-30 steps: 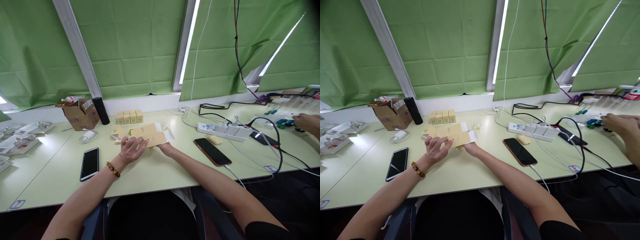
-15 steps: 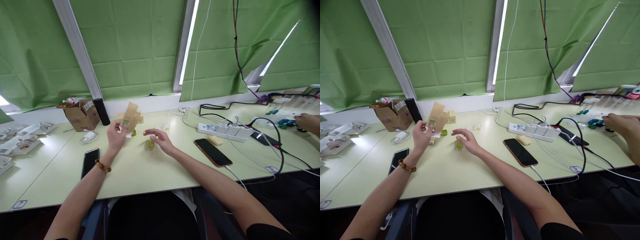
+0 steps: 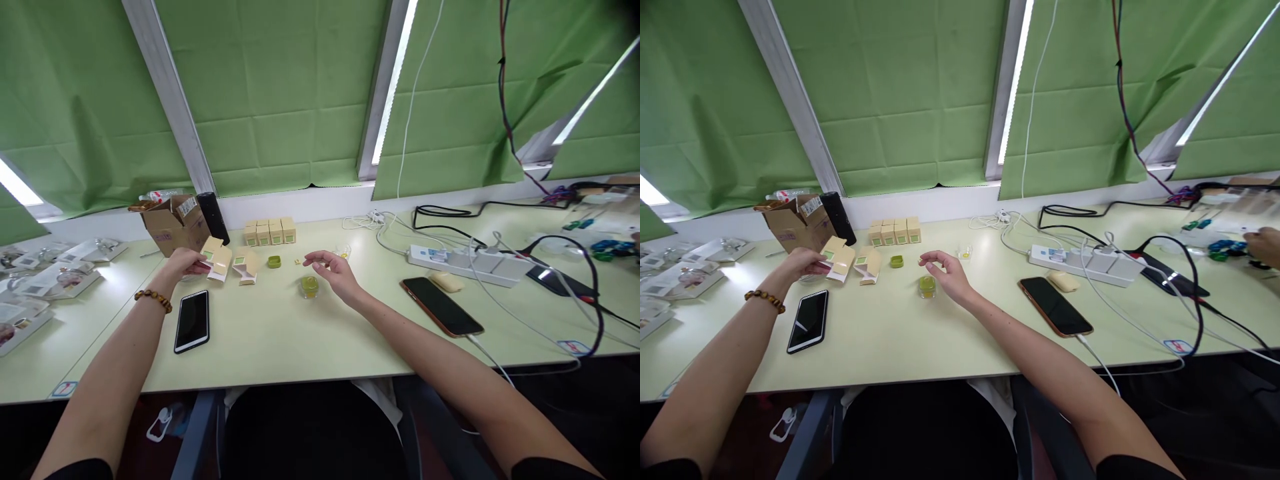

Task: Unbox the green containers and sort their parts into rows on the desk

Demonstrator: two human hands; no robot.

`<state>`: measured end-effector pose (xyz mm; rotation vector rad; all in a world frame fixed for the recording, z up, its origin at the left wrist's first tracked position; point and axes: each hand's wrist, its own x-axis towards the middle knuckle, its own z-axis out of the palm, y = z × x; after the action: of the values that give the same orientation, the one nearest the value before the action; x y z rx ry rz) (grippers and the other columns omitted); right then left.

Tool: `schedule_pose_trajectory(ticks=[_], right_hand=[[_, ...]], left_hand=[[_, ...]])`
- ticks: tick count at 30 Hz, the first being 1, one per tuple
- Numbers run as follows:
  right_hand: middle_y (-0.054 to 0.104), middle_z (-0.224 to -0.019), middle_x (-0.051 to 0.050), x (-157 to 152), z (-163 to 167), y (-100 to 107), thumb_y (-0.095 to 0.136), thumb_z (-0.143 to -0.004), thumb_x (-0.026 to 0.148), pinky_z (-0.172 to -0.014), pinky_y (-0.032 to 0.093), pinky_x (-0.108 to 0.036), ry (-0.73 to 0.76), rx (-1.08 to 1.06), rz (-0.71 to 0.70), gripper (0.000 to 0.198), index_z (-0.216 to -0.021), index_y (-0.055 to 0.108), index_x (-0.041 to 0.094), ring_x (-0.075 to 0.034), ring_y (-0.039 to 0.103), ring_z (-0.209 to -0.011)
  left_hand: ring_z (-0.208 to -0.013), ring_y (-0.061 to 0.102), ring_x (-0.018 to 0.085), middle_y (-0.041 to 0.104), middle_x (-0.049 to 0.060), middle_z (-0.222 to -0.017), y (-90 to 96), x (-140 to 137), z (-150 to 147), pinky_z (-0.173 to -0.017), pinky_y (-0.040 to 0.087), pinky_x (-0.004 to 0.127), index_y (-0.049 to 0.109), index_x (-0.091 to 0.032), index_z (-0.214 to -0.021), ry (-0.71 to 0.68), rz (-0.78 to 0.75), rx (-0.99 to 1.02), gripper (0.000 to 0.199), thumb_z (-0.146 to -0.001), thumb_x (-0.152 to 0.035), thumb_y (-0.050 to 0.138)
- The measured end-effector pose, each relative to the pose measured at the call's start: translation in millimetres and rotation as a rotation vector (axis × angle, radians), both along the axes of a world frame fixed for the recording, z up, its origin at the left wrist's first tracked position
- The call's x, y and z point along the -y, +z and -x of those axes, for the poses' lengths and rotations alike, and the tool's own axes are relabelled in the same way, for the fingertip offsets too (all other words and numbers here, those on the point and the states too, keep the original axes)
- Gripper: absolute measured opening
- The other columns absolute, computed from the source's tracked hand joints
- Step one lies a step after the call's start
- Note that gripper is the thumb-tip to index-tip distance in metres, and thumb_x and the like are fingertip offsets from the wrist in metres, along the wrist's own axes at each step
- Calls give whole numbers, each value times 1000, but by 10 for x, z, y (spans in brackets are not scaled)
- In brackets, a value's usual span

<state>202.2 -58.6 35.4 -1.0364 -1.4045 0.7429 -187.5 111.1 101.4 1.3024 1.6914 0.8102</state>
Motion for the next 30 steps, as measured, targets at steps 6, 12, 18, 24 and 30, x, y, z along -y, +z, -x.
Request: schedule_pose_trajectory(ticks=[6,12,18,24,30], right_hand=[[81,-109,-8,9,3,10,70,-90,54,-96,48,-43,1,10,9,34,-108,74,25,-29,70,-110],[81,-109,-7,19,16,3,69,-91,51,-99,48,-44,7,30,-4,32,-111,73,26,-28,69,-110],[81,-110,-8,15,12,-5,67,-93,50,-102,47,-45,3,57,-8,31,-112,73,25,-28,68,-110],[81,-111,-8,12,2,4,66,-93,49,-105,43,-47,-9,88,-19,32,-112,72,24,-27,69,-111],[80,-111,-8,-1,-20,12,64,-94,45,-101,45,-45,-35,80,-29,29,-112,71,24,-27,69,-110]], left_hand=[[-71,78,28,80,19,-79,-268,-74,-64,-48,41,24,71,-13,-67,-89,44,-120,16,-62,-25,80],[-57,69,25,77,18,-67,-370,-136,-101,-49,42,28,67,-15,-55,-158,-17,-307,16,-63,-25,77],[-56,63,23,71,12,-55,-405,-97,-155,-55,46,29,63,-20,-53,-191,-101,-485,16,-66,-27,70],[-66,69,31,71,13,-59,-332,-59,-211,-69,51,37,64,-20,-54,-211,-108,-678,29,-74,-40,67],[-99,73,44,78,23,-96,-38,158,-366,-89,51,51,75,-16,-84,-94,-284,-870,34,-84,-48,62]])
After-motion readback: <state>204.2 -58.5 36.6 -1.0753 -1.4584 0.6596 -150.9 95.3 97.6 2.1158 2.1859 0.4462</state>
